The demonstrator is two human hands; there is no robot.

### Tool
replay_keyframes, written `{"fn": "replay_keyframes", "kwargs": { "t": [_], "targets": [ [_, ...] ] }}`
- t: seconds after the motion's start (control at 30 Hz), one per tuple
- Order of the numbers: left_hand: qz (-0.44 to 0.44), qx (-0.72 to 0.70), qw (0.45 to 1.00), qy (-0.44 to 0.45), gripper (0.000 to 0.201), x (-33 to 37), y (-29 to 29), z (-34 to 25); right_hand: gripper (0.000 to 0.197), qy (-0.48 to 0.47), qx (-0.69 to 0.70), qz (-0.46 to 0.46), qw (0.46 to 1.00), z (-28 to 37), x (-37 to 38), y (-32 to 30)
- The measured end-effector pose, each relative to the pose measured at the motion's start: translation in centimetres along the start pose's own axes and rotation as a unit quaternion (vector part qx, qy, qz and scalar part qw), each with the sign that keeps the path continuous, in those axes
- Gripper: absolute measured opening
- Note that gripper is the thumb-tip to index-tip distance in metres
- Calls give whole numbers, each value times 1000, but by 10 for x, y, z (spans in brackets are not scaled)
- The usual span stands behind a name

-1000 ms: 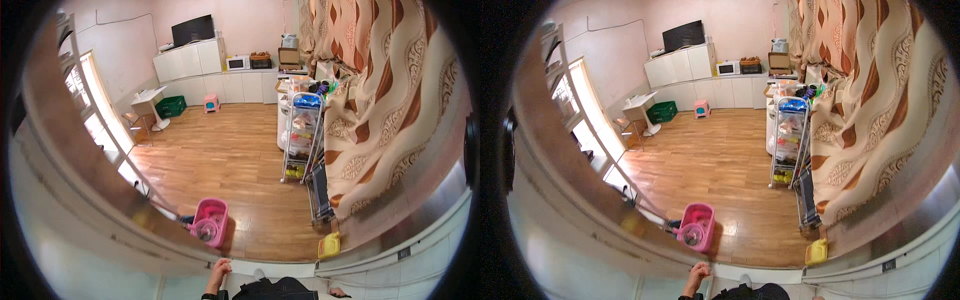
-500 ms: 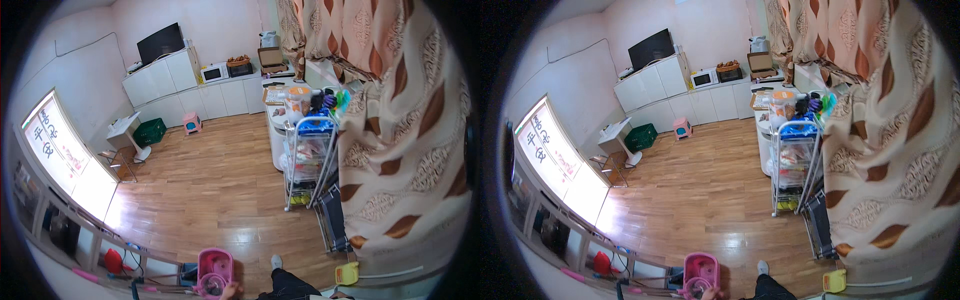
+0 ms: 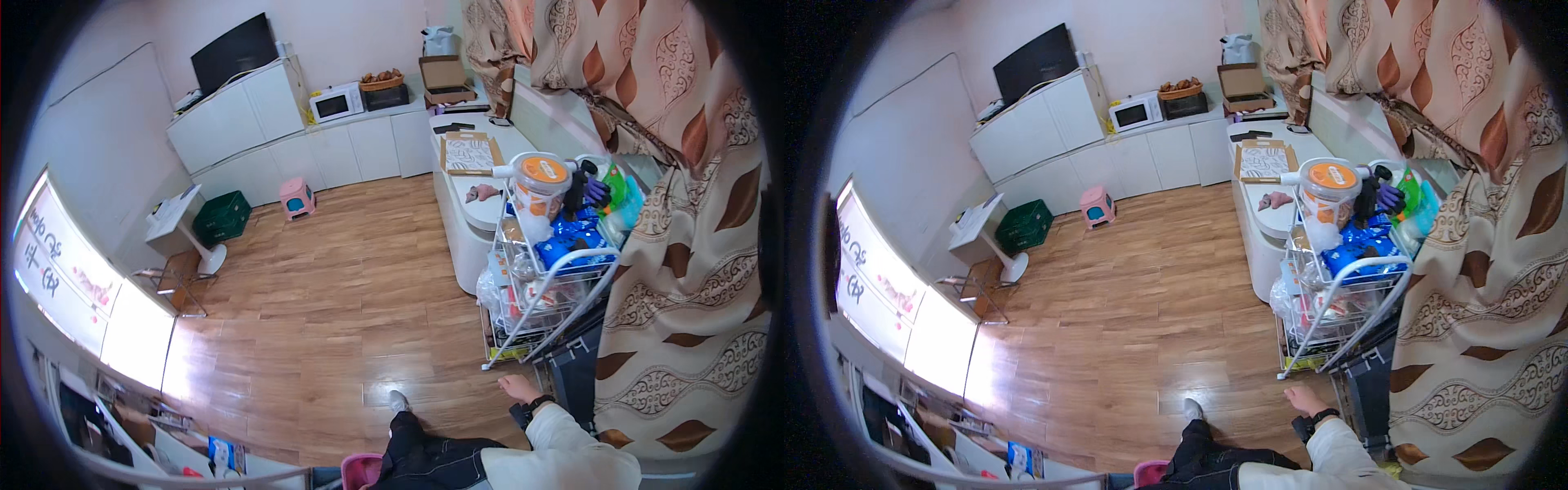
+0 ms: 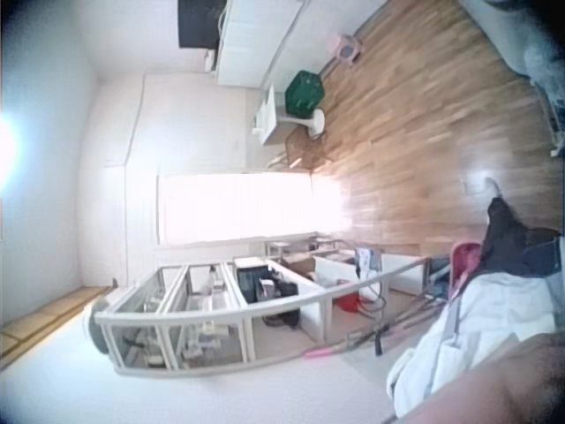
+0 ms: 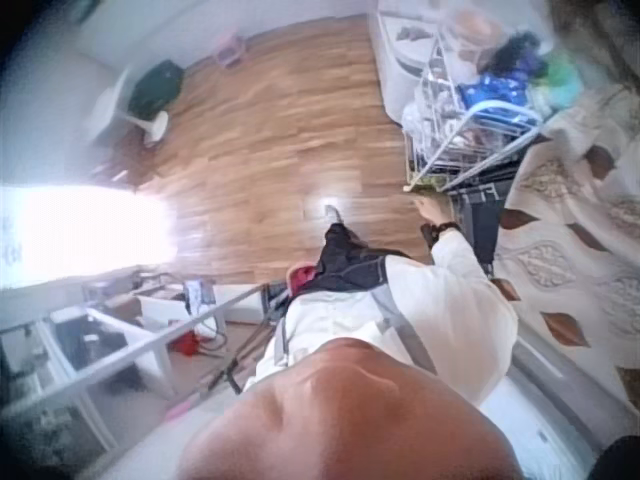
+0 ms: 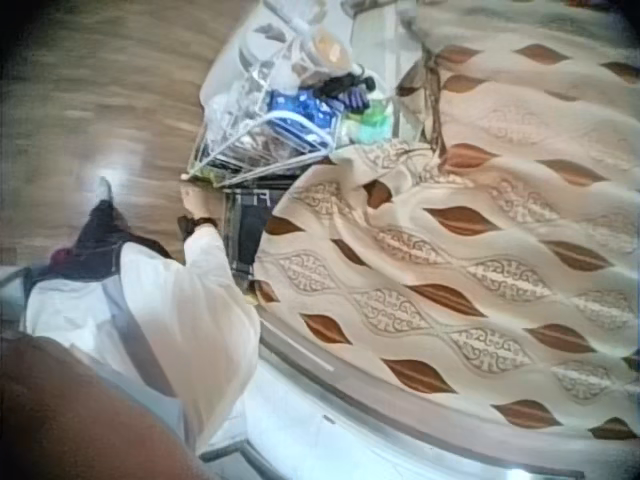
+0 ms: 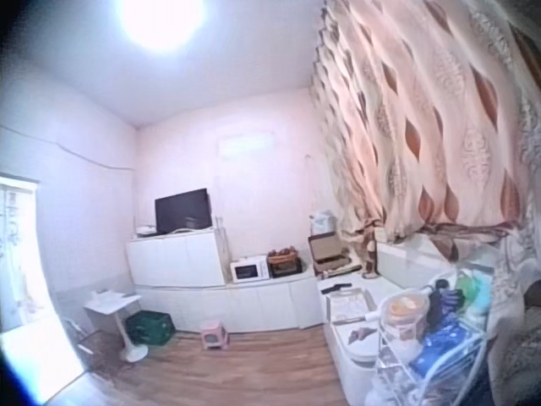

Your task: The person retrieves containers of pastries from a low refrigerator and places them onto a counter, then retrieves two loaves of bread from a different refrigerator and places them onto a tray.

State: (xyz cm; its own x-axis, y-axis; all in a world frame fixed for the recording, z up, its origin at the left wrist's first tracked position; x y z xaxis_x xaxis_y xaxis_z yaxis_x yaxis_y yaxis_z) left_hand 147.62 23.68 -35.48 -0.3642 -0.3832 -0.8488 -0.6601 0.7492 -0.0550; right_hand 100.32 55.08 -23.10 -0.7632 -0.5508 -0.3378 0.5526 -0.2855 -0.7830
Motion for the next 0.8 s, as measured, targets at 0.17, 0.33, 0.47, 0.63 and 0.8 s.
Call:
{"fn": "replay_keyframes", "kwargs": {
  "t": [0.17,0.33,0.47,0.63,0.8],
  "targets": [
    [55,77,995,-10,15,74,-45,-120,31,183,180,-19,966,-3,49,44],
    [40,223,968,108,20,141,-100,-336,20,272,89,93,953,-9,31,91],
    [42,-5,986,163,26,182,-97,-464,25,250,62,227,939,-2,55,115],
    [43,108,987,110,26,239,-68,-538,33,267,53,311,911,15,149,105],
    [156,-90,979,-94,29,294,-69,-540,27,121,-66,276,951,44,330,61]
  ]
}}
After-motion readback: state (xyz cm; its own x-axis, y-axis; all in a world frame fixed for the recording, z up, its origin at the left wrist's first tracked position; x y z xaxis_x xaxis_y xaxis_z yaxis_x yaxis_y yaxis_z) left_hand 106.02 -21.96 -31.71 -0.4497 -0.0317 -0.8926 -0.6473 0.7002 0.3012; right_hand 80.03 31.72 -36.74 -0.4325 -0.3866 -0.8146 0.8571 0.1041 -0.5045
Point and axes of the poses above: each hand's wrist, its own x-axis towards the middle knuckle, its own y-axis out of the palm, z = x × y, the point moved 4 cm from there along x, towards the middle knuckle
